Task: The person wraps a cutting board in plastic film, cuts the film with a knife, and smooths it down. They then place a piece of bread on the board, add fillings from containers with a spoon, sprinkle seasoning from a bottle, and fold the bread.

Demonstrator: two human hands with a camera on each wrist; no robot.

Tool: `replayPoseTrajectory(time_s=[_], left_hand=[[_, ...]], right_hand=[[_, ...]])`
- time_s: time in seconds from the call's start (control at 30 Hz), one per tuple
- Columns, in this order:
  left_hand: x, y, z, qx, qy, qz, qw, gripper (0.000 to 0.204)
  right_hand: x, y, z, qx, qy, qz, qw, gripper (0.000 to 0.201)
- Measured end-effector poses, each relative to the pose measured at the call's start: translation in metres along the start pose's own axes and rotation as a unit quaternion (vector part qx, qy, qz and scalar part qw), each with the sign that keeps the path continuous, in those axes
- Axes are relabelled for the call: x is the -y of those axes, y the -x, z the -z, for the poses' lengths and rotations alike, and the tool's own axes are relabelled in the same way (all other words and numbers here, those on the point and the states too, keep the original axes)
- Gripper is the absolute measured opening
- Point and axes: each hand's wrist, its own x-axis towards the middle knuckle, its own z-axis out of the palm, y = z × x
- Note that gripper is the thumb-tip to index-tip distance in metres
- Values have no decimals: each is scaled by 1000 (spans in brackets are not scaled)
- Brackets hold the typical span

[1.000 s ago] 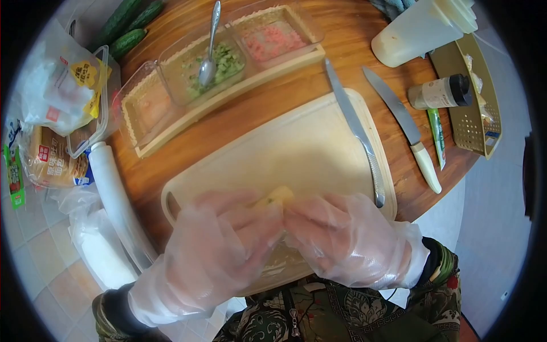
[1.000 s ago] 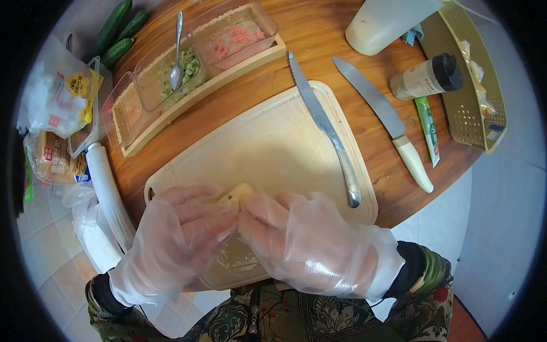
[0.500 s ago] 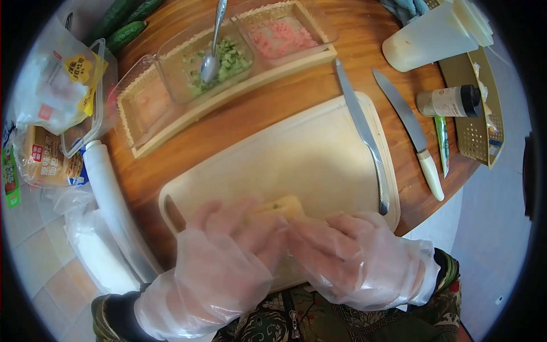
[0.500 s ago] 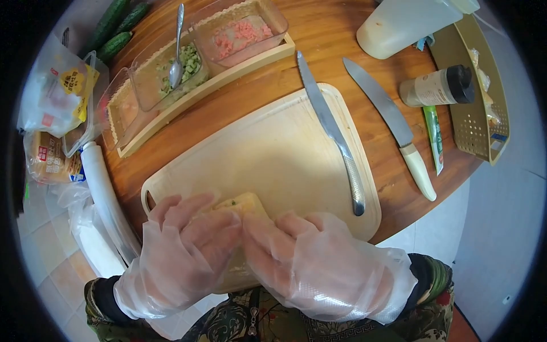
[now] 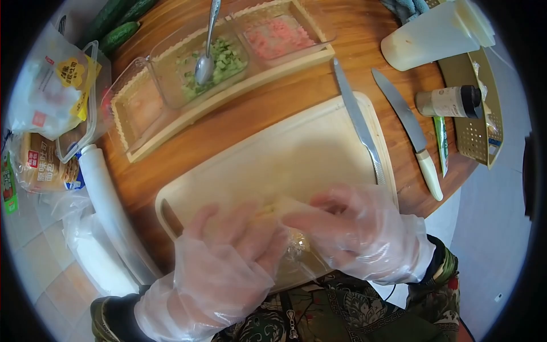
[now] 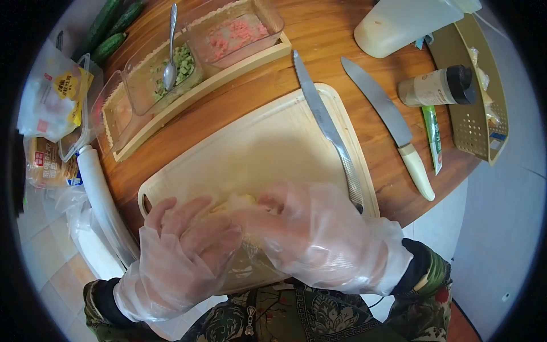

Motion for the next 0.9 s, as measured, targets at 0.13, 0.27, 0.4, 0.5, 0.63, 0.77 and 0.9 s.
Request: replayPoseTrajectory(time_s=[0.13,0.27,0.4,0.5,0.63,0.77,0.9], left_hand=[[1,12,-8,0,7,11,1000,24],[1,9,-2,-7,-33,-5,999,25],[1,17,13,41,-49,-53,997,33],[-8,27,35,54,-37,-66,996,35],[-6,39,64,-19,-2,-32,999,39],[14,24,61,-65,38,73,994,34],[41,5,22,8,64,57,996,17]], right_hand=[[-3,4,-9,45,6,36,998,39],[3,1,-9,47,22,-11,999,30],[0,3,-12,21,49,20,998,28],[2,4,-12,26,60,2,998,25],[-3,10,-18,19,78,14,997,25],[7,9,-12,39,105,-5,994,25],[-2,13,-21,-8,85,44,995,26]])
